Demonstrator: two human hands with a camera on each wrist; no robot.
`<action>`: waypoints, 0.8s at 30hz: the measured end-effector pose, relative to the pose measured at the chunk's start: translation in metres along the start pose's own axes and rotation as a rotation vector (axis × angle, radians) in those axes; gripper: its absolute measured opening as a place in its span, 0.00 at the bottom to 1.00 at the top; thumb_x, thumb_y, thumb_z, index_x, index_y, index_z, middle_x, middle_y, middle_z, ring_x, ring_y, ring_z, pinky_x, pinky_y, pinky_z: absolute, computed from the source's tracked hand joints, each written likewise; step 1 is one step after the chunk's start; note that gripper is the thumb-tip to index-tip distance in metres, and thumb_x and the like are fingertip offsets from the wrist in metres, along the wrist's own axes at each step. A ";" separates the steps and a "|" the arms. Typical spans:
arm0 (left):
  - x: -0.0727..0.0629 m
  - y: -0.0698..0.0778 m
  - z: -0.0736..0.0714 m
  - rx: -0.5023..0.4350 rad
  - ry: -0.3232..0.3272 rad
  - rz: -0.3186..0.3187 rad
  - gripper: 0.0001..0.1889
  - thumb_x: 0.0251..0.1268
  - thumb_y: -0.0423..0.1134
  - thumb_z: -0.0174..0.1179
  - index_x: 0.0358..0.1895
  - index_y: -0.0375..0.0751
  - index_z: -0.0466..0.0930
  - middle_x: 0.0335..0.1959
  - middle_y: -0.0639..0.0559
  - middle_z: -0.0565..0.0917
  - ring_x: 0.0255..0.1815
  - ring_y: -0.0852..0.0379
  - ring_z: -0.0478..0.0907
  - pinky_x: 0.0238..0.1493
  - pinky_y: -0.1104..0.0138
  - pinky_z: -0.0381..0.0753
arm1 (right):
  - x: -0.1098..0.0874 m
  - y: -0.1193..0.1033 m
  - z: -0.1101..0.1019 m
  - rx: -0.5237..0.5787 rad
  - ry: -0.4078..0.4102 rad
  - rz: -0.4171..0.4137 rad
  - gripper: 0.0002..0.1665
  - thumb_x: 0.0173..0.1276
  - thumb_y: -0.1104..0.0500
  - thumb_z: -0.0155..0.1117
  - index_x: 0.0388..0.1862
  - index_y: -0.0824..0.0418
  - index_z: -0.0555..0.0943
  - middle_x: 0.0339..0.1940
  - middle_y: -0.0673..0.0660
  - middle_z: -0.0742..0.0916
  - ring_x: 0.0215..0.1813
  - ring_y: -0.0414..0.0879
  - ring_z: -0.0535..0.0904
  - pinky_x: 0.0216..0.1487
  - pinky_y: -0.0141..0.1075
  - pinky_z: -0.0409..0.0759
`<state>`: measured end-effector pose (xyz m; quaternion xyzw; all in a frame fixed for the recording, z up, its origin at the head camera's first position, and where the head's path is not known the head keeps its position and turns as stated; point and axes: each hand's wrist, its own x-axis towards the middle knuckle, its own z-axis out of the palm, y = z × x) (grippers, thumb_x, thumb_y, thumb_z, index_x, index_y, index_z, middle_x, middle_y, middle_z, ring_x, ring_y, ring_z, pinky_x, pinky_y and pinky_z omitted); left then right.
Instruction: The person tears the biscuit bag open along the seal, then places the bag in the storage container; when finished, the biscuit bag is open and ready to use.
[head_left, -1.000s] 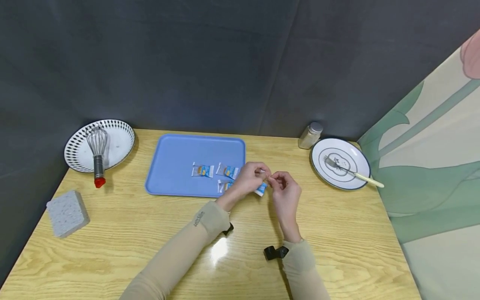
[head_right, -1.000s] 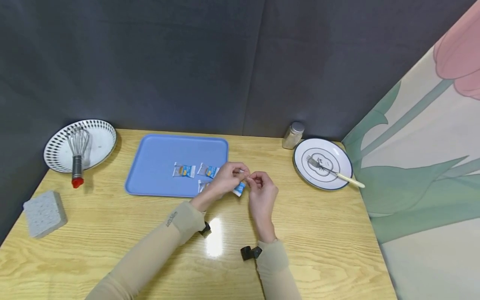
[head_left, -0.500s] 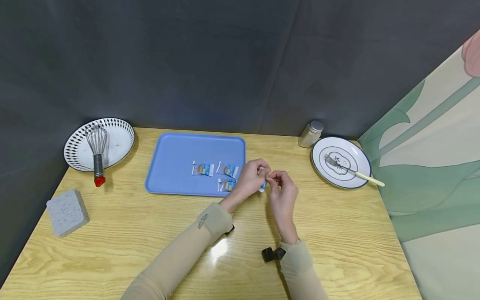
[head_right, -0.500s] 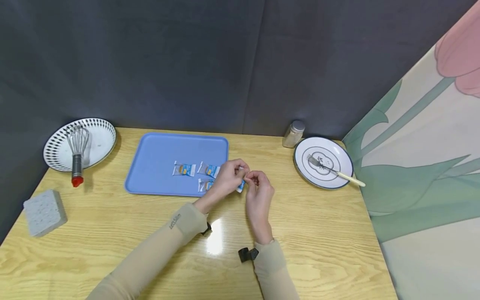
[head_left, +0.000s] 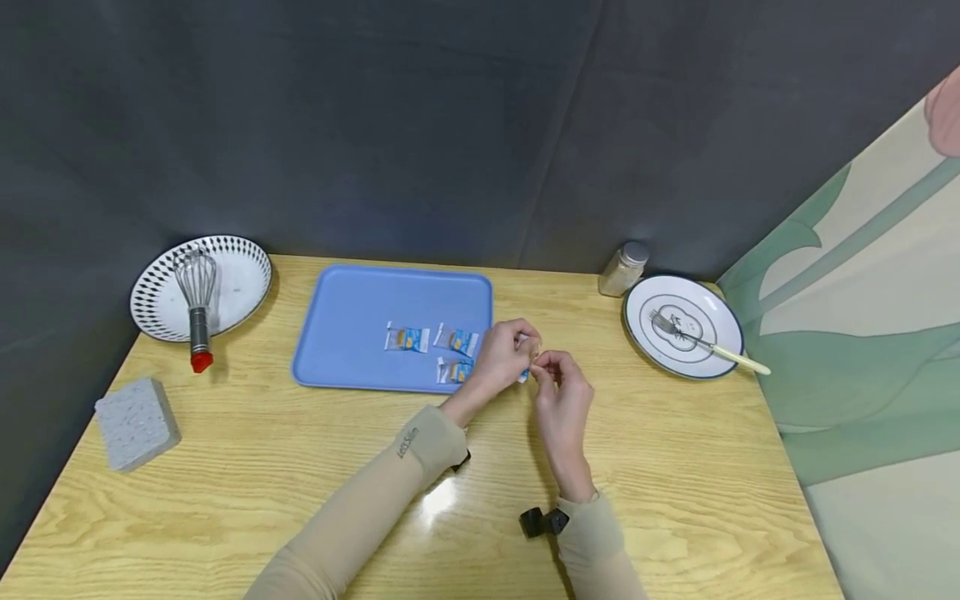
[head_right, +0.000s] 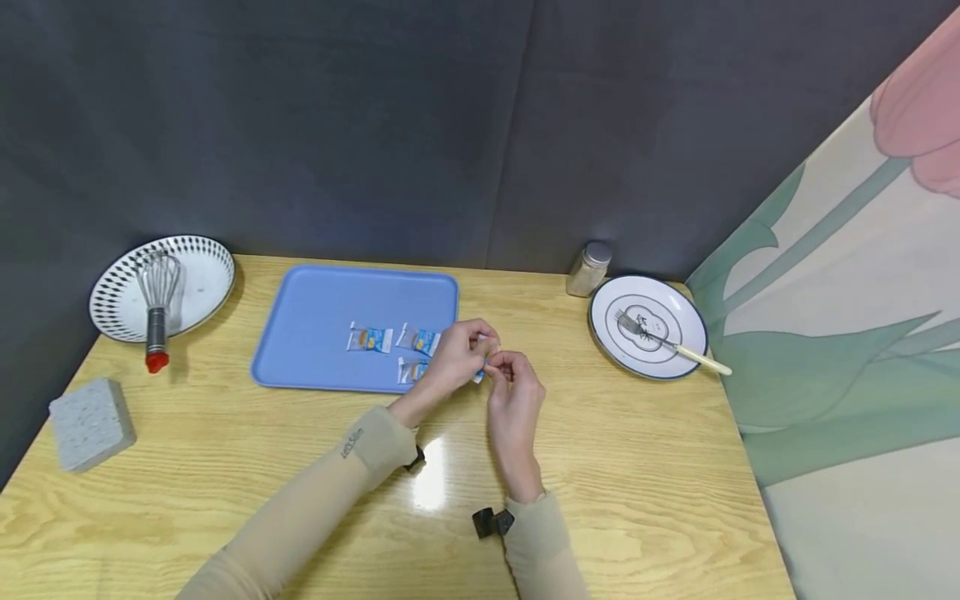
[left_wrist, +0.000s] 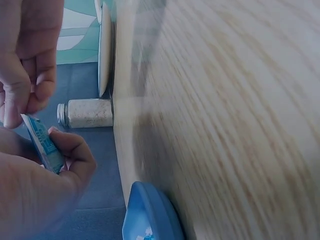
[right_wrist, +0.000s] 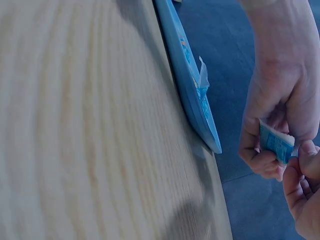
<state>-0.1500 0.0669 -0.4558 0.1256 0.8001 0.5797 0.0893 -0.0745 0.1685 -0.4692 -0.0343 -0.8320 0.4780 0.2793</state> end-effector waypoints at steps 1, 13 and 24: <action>-0.001 0.000 0.000 -0.013 -0.005 -0.003 0.08 0.77 0.26 0.59 0.43 0.32 0.88 0.31 0.47 0.85 0.23 0.62 0.71 0.26 0.71 0.70 | -0.002 -0.001 0.000 0.004 0.001 -0.004 0.06 0.68 0.77 0.72 0.36 0.71 0.83 0.32 0.64 0.88 0.35 0.51 0.83 0.41 0.26 0.76; -0.003 0.000 0.000 -0.074 -0.016 -0.027 0.08 0.76 0.24 0.58 0.43 0.29 0.88 0.35 0.45 0.87 0.30 0.58 0.77 0.29 0.70 0.73 | -0.009 -0.005 -0.004 0.002 -0.014 0.000 0.07 0.68 0.78 0.71 0.37 0.70 0.83 0.32 0.63 0.88 0.35 0.51 0.84 0.42 0.28 0.77; 0.000 -0.007 0.002 -0.052 0.003 -0.027 0.09 0.75 0.24 0.58 0.42 0.30 0.89 0.32 0.47 0.86 0.28 0.59 0.74 0.30 0.70 0.72 | -0.016 -0.004 -0.002 0.004 -0.033 -0.017 0.08 0.68 0.79 0.70 0.37 0.70 0.83 0.33 0.63 0.88 0.35 0.54 0.86 0.39 0.28 0.78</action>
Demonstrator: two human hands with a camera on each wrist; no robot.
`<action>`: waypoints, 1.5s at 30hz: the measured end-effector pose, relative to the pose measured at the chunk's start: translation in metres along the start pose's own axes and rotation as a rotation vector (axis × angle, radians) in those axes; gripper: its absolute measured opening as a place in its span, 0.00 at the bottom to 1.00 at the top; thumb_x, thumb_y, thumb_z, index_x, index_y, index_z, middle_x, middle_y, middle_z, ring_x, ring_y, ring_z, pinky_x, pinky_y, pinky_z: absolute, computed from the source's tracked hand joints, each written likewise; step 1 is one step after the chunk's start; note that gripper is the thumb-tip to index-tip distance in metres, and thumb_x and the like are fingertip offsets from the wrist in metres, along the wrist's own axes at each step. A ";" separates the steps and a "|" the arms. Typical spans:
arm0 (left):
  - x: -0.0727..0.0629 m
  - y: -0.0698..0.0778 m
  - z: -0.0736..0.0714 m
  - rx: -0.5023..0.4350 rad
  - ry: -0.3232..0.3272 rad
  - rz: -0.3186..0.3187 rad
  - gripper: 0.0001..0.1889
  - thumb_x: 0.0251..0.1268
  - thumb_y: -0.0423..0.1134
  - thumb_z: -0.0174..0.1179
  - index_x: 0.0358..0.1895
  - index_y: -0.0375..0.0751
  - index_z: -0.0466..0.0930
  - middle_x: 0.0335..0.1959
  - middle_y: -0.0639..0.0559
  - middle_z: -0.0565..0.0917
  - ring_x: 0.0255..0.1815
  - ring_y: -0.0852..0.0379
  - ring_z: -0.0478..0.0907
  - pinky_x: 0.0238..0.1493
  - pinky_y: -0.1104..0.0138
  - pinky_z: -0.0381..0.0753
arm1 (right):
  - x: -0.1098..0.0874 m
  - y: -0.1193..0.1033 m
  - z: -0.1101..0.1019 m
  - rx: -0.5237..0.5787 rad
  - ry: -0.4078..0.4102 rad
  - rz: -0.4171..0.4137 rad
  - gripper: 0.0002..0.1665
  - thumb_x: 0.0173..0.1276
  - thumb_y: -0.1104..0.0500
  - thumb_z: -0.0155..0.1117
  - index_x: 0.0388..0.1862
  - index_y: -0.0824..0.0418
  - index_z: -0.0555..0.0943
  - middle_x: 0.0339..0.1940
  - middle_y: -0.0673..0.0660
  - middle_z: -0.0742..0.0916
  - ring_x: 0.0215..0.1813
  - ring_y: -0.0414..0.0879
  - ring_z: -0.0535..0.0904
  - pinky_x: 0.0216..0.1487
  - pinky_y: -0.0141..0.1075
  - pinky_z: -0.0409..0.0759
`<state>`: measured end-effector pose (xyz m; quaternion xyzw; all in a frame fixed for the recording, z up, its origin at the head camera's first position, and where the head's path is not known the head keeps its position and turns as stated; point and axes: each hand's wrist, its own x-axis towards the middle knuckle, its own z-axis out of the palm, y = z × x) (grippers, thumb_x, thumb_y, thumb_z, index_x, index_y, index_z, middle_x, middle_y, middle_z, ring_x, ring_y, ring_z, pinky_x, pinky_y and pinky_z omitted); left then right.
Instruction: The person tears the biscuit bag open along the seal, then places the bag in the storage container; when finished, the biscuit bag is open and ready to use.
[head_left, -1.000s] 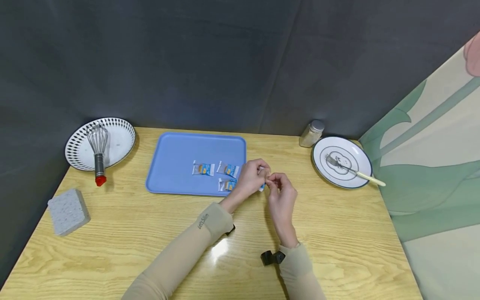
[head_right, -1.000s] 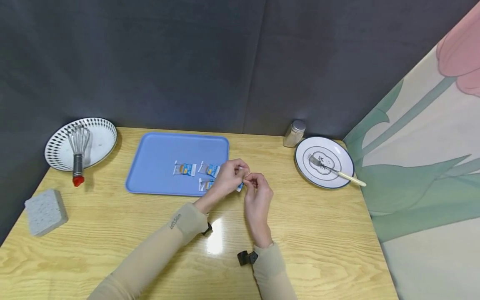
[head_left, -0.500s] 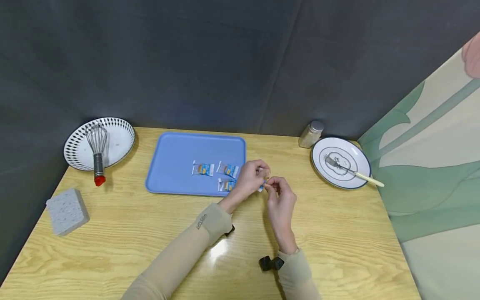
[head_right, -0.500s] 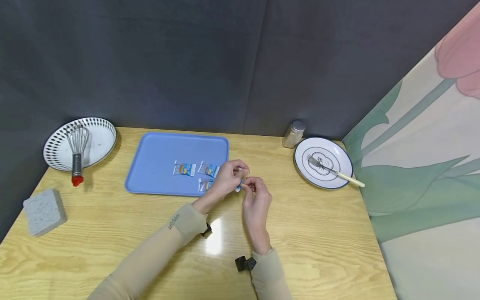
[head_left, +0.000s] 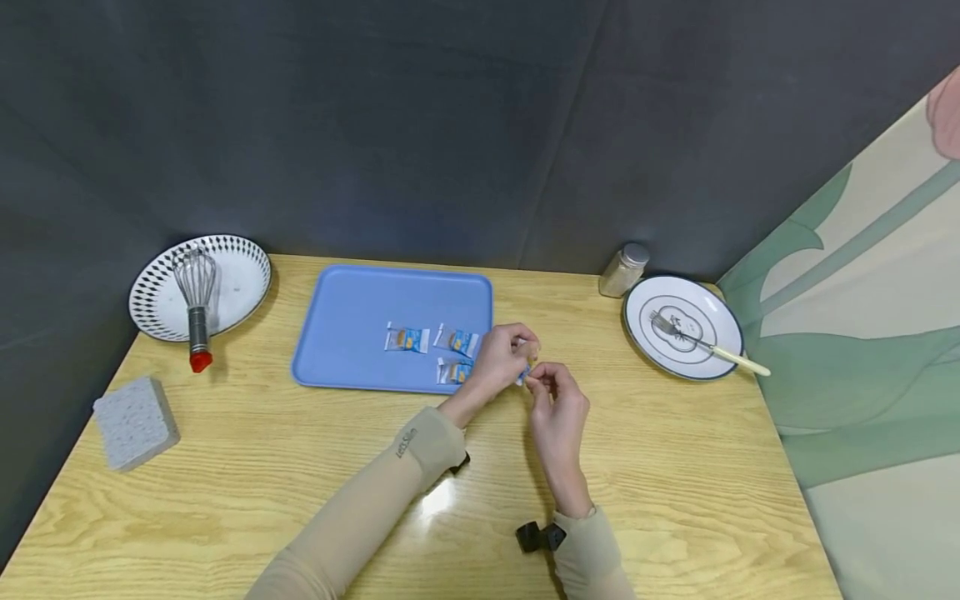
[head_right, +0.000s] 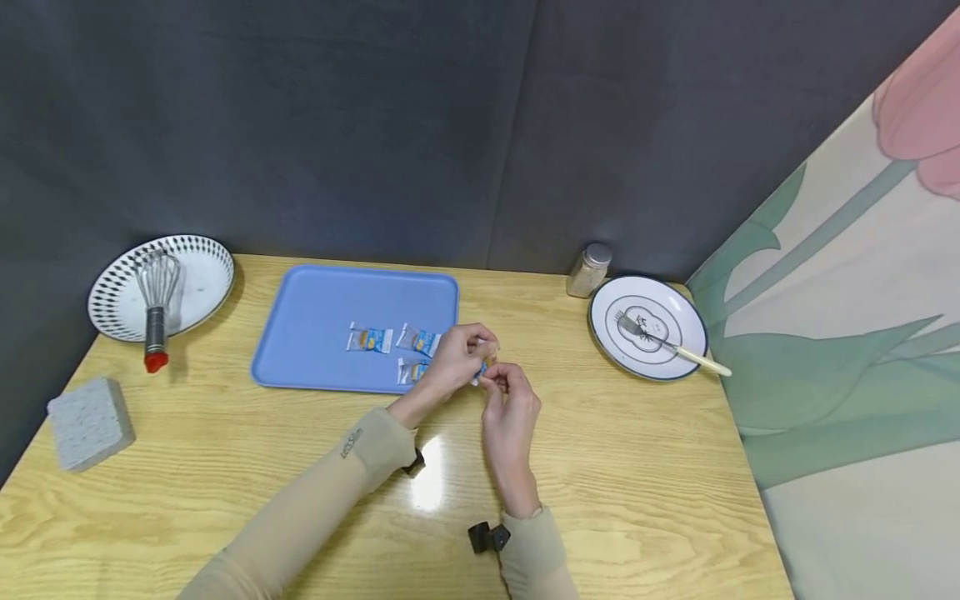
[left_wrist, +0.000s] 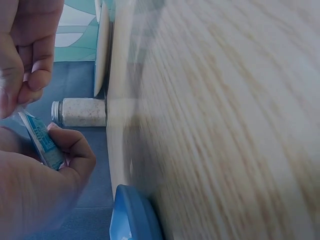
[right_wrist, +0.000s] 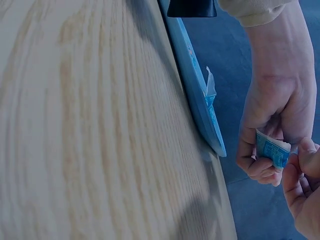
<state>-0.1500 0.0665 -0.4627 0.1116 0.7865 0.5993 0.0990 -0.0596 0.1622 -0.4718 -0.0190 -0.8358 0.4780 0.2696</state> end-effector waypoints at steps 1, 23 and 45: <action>0.000 -0.001 0.000 -0.010 -0.005 0.000 0.09 0.75 0.24 0.58 0.43 0.29 0.89 0.32 0.47 0.86 0.27 0.59 0.74 0.29 0.70 0.72 | -0.001 0.000 0.000 0.002 0.001 0.002 0.08 0.68 0.80 0.69 0.37 0.70 0.83 0.33 0.63 0.88 0.35 0.53 0.86 0.39 0.28 0.78; 0.004 -0.013 -0.017 -0.063 -0.009 -0.064 0.10 0.82 0.29 0.57 0.50 0.27 0.87 0.37 0.42 0.87 0.33 0.57 0.79 0.36 0.68 0.76 | -0.003 -0.008 0.002 0.109 -0.003 0.056 0.06 0.70 0.74 0.72 0.41 0.72 0.81 0.37 0.62 0.88 0.39 0.48 0.84 0.43 0.24 0.80; -0.013 -0.012 -0.043 -0.211 0.007 -0.095 0.11 0.81 0.34 0.62 0.53 0.26 0.85 0.43 0.43 0.87 0.41 0.56 0.82 0.45 0.66 0.81 | 0.023 -0.005 -0.008 0.195 -0.043 0.047 0.12 0.74 0.71 0.70 0.53 0.74 0.81 0.45 0.66 0.88 0.45 0.47 0.82 0.47 0.24 0.81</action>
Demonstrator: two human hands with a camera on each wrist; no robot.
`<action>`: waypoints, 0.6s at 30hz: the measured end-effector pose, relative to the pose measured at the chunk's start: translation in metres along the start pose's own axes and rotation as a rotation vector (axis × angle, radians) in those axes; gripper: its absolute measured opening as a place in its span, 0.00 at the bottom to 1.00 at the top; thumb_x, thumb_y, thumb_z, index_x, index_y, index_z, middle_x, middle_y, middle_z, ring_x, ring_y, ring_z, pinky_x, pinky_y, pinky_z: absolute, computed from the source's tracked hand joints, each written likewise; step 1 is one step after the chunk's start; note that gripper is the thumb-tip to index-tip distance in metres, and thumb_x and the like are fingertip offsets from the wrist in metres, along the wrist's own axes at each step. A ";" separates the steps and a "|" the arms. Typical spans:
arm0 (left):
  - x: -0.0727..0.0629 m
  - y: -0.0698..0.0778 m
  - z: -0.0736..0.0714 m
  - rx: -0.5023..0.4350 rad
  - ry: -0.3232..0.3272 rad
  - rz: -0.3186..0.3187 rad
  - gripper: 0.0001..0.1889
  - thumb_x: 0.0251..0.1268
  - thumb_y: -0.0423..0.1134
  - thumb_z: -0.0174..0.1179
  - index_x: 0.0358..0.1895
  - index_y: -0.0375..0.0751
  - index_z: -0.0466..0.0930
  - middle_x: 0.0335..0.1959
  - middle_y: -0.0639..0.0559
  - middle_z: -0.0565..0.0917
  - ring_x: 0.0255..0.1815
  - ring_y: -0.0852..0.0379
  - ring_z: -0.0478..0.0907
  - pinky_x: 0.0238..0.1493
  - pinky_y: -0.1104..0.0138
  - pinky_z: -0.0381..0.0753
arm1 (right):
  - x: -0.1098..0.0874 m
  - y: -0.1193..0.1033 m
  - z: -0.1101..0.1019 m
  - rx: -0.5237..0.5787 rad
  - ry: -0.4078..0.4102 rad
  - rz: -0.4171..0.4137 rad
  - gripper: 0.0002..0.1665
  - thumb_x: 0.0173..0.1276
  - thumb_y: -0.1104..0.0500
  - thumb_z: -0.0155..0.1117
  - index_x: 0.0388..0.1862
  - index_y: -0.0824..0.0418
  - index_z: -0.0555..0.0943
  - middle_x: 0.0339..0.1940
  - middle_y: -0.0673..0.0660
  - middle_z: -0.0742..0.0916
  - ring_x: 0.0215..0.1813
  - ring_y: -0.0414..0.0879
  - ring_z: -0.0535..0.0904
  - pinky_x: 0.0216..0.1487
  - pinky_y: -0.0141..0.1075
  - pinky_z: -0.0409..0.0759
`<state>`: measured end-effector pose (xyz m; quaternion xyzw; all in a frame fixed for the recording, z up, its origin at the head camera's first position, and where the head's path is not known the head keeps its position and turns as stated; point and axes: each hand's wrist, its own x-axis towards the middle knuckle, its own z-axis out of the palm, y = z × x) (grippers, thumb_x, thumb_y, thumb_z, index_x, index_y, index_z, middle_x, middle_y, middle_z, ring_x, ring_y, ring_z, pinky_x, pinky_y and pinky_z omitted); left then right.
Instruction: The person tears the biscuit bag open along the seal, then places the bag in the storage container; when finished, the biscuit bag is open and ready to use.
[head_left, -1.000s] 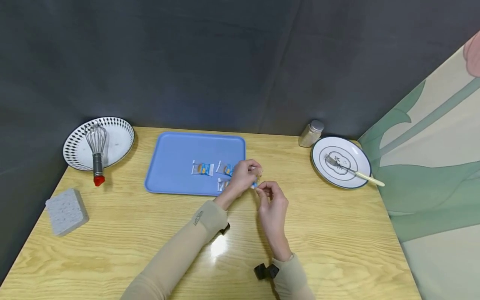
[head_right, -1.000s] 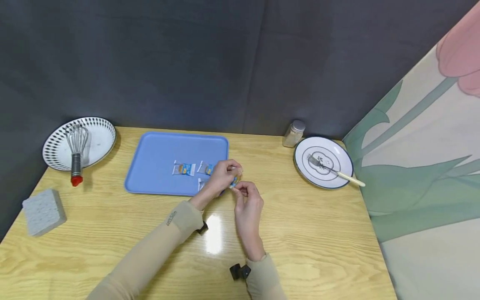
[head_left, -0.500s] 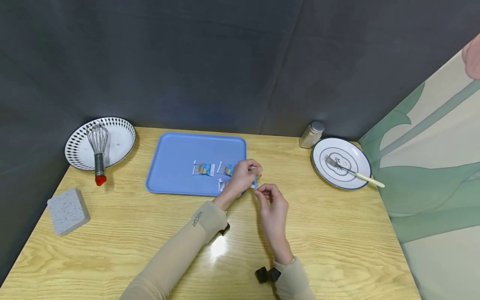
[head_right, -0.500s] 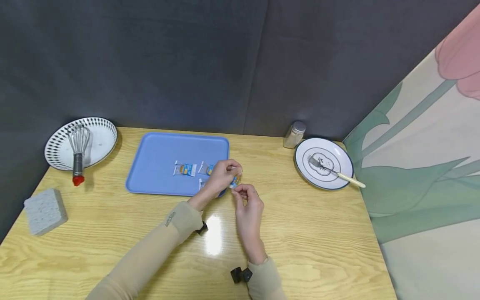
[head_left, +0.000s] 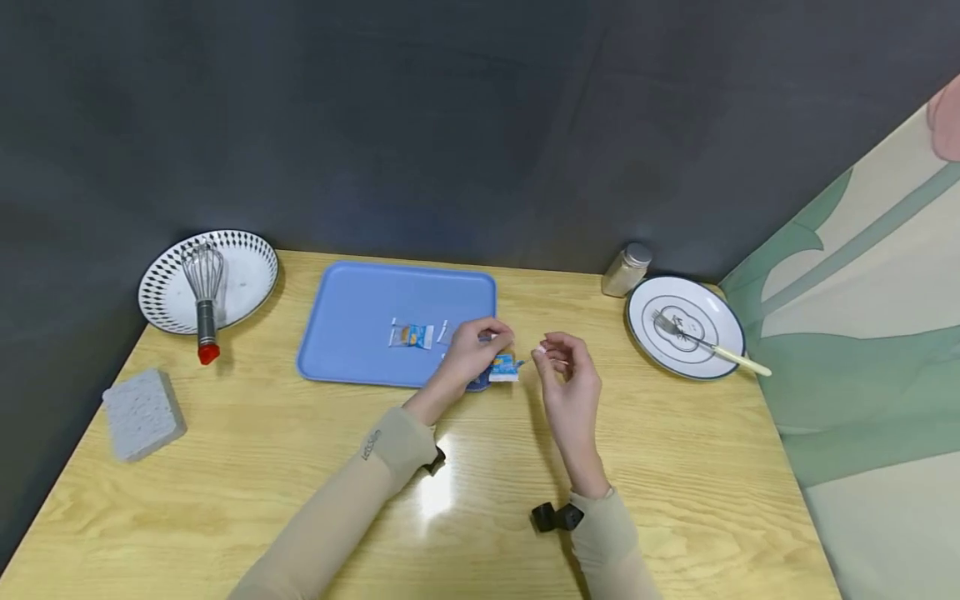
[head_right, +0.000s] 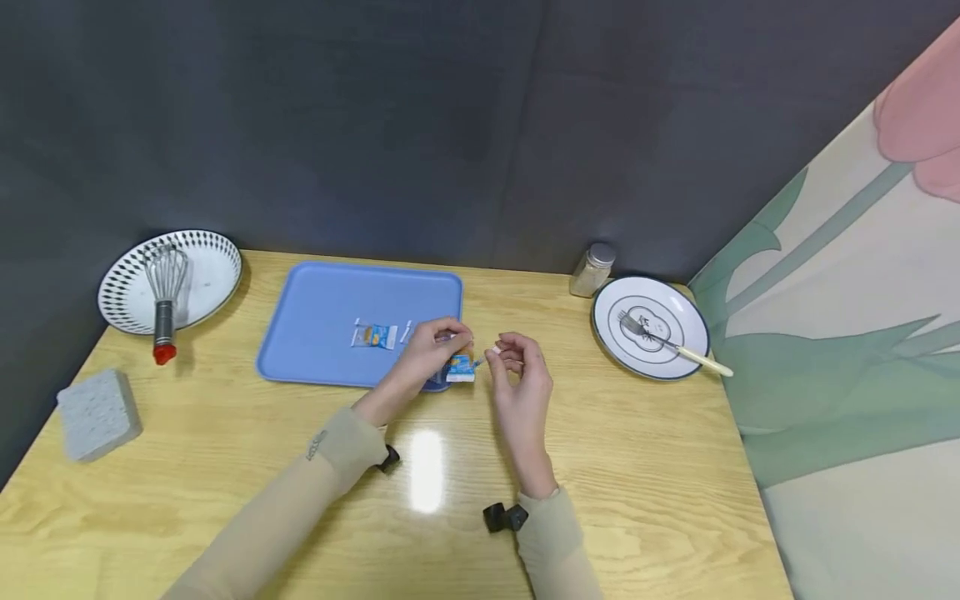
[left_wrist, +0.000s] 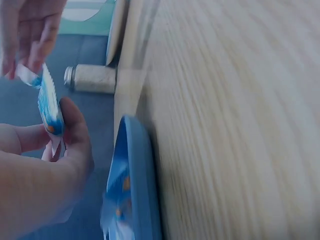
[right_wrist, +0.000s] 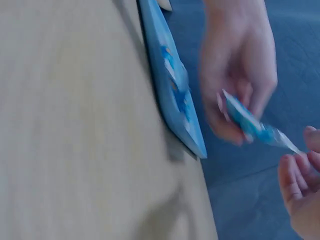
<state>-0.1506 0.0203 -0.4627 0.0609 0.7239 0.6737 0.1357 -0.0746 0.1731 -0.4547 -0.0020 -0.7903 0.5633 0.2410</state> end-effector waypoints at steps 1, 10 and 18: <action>-0.002 0.000 -0.005 -0.033 0.009 -0.007 0.12 0.81 0.34 0.62 0.53 0.25 0.85 0.44 0.43 0.87 0.40 0.57 0.81 0.43 0.66 0.81 | 0.004 0.001 0.000 0.008 -0.006 0.009 0.14 0.75 0.71 0.70 0.56 0.74 0.80 0.47 0.66 0.87 0.47 0.48 0.83 0.48 0.24 0.81; -0.020 0.000 -0.042 -0.340 0.155 -0.109 0.11 0.82 0.29 0.58 0.56 0.21 0.77 0.42 0.44 0.80 0.32 0.60 0.77 0.35 0.72 0.83 | 0.009 0.007 0.028 -0.018 -0.312 0.098 0.14 0.75 0.71 0.70 0.54 0.77 0.81 0.43 0.67 0.88 0.44 0.55 0.85 0.43 0.25 0.82; -0.037 -0.003 -0.065 -0.373 0.214 -0.080 0.06 0.81 0.26 0.57 0.51 0.24 0.77 0.38 0.46 0.81 0.31 0.59 0.80 0.39 0.68 0.88 | 0.020 -0.001 0.059 0.019 -0.405 0.157 0.05 0.76 0.72 0.66 0.48 0.73 0.84 0.40 0.63 0.88 0.39 0.50 0.85 0.39 0.30 0.85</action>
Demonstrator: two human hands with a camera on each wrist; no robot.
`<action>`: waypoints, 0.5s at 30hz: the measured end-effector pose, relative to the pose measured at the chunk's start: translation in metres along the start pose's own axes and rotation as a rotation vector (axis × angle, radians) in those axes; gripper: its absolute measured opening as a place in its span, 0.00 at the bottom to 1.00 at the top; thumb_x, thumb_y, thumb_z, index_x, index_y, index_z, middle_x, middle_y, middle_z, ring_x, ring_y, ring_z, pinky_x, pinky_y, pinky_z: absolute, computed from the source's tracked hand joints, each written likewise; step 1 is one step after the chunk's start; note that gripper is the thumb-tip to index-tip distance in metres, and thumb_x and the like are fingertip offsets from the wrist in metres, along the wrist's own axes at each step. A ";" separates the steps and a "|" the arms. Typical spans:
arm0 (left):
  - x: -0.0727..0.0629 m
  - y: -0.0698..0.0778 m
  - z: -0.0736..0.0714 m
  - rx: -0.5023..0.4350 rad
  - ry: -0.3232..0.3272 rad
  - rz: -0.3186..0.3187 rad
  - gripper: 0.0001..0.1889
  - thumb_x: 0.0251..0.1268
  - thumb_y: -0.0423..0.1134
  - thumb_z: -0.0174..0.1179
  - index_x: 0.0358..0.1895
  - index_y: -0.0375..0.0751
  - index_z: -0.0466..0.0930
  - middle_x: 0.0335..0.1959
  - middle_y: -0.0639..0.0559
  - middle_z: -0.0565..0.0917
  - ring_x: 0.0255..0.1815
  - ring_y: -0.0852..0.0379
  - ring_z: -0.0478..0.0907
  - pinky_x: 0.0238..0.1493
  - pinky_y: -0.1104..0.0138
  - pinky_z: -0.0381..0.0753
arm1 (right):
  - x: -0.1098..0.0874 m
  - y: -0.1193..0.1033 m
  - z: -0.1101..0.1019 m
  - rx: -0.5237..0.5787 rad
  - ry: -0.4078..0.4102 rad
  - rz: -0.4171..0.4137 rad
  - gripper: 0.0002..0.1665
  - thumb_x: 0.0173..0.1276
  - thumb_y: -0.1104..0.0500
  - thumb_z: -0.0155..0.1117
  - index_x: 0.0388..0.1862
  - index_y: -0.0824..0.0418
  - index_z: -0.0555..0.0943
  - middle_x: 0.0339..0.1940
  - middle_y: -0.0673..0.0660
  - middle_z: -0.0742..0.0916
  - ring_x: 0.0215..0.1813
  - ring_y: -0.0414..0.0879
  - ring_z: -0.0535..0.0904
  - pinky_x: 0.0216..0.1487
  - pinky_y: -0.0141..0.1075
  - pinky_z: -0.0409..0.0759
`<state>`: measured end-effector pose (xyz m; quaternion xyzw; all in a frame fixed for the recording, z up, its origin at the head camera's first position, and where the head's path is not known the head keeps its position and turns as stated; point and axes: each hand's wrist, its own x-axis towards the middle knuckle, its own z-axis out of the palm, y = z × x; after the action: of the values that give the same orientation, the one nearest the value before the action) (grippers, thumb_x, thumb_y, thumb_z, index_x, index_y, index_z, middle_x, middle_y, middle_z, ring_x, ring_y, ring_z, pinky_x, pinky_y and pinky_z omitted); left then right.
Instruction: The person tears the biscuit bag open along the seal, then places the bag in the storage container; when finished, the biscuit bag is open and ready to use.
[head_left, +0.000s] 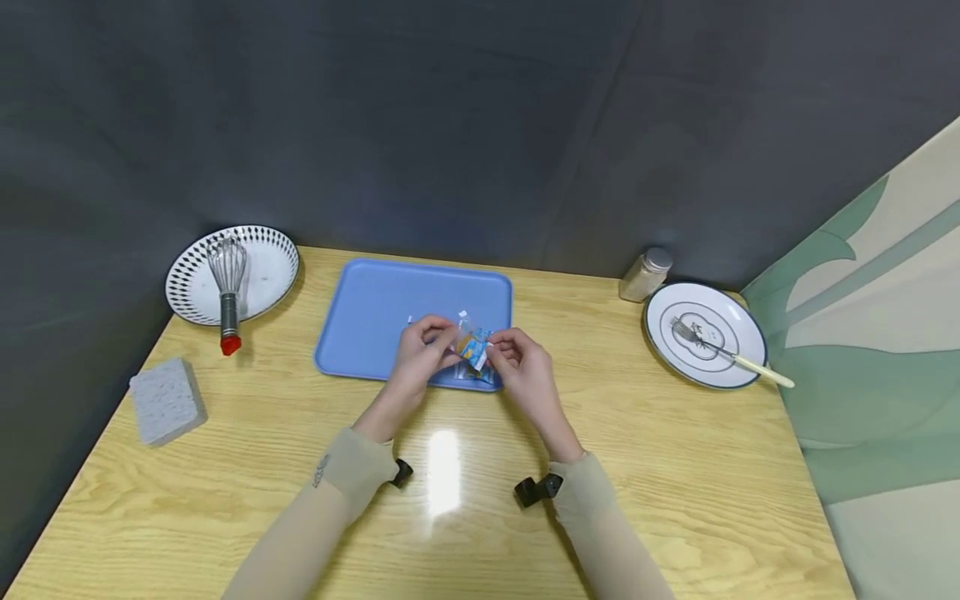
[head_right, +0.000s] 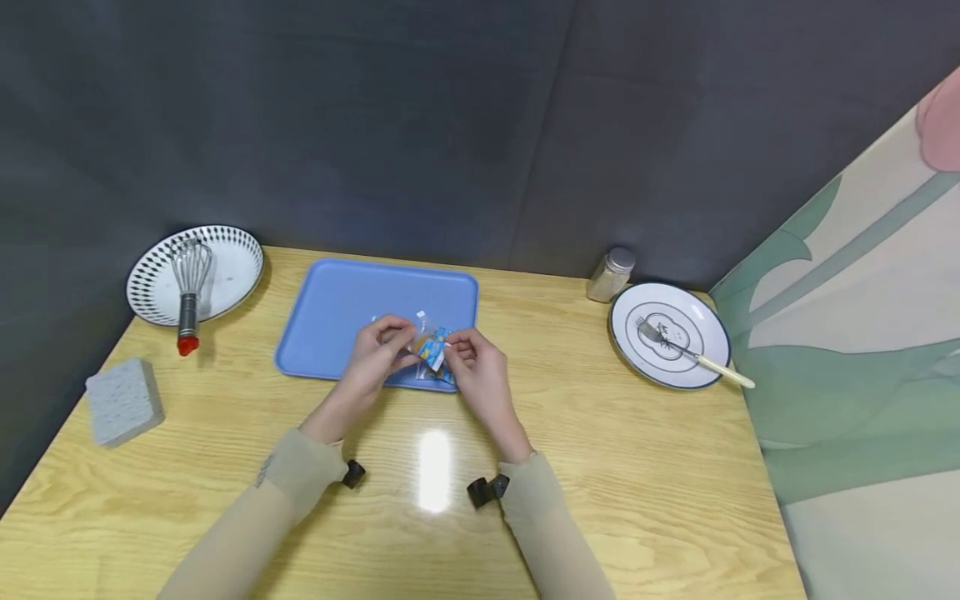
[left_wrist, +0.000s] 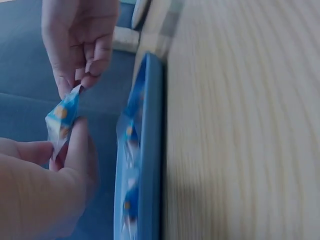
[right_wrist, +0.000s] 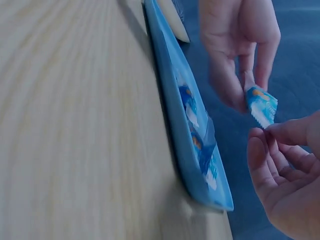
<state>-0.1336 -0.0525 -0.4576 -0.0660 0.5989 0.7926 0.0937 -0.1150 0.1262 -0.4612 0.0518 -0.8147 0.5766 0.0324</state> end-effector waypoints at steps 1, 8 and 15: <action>-0.002 0.001 -0.004 0.017 -0.002 0.007 0.06 0.81 0.26 0.57 0.51 0.23 0.77 0.37 0.46 0.81 0.32 0.58 0.81 0.40 0.67 0.89 | 0.003 -0.001 0.002 -0.008 -0.007 0.003 0.05 0.76 0.72 0.66 0.48 0.72 0.84 0.39 0.63 0.88 0.38 0.50 0.85 0.39 0.29 0.84; -0.004 0.001 -0.037 0.215 0.002 0.037 0.09 0.78 0.25 0.60 0.51 0.18 0.80 0.37 0.41 0.85 0.26 0.59 0.83 0.37 0.68 0.88 | 0.017 -0.003 0.017 -0.093 -0.073 -0.015 0.06 0.72 0.73 0.68 0.46 0.72 0.84 0.37 0.63 0.89 0.37 0.51 0.86 0.38 0.32 0.84; -0.005 0.003 -0.064 0.462 0.001 -0.023 0.09 0.75 0.22 0.60 0.51 0.17 0.82 0.39 0.35 0.85 0.26 0.60 0.85 0.37 0.69 0.88 | 0.025 -0.001 0.039 -0.256 -0.155 -0.098 0.04 0.68 0.74 0.71 0.40 0.71 0.85 0.33 0.60 0.89 0.36 0.50 0.86 0.40 0.37 0.87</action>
<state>-0.1295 -0.1157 -0.4709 -0.0500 0.7637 0.6332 0.1150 -0.1392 0.0883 -0.4700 0.1313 -0.8781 0.4601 0.0037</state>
